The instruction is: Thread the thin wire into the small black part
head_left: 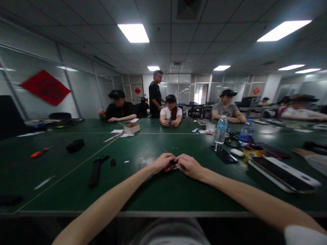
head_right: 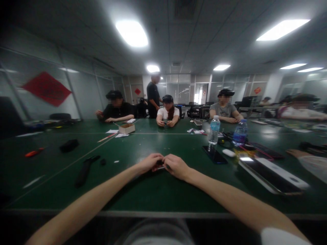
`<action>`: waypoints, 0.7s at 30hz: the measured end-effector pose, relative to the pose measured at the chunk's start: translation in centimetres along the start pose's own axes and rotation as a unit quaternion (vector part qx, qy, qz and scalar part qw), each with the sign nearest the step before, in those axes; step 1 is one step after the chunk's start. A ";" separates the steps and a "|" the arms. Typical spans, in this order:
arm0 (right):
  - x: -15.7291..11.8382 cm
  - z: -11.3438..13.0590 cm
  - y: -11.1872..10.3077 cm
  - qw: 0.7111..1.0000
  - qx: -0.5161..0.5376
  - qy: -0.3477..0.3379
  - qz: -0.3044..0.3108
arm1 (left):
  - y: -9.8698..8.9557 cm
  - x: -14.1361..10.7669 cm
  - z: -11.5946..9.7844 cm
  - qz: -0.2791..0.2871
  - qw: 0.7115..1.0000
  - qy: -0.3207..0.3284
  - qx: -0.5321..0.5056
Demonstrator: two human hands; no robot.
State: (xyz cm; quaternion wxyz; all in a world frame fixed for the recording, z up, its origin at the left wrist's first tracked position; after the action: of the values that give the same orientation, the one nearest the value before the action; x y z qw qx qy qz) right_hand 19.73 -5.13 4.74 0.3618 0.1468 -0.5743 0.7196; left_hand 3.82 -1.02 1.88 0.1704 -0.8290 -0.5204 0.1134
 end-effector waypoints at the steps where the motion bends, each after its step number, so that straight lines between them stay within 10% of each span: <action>1: 0.0 0.0 0.0 1.000 -0.003 -0.002 0.001 | 0.0 0.0 0.0 0.000 1.000 -0.003 0.002; 21: -0.5 -0.8 0.5 0.993 0.087 0.068 -0.053 | 0.8 -0.7 -0.4 0.025 0.995 0.040 0.083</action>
State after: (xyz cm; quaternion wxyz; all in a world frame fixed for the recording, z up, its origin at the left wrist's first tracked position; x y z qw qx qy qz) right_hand 19.84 -4.59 3.83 0.4232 0.1589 -0.4752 0.7549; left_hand 4.35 -2.08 1.94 0.2559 -0.8285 -0.4815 0.1274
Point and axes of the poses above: each hand's wrist, its own x-axis towards the middle knuckle, its own y-axis out of the palm, z = x × y, the point moved 3 cm from there along x, towards the middle knuckle, and after that the axes turned 12 degrees about x, right-handed, at the moved point
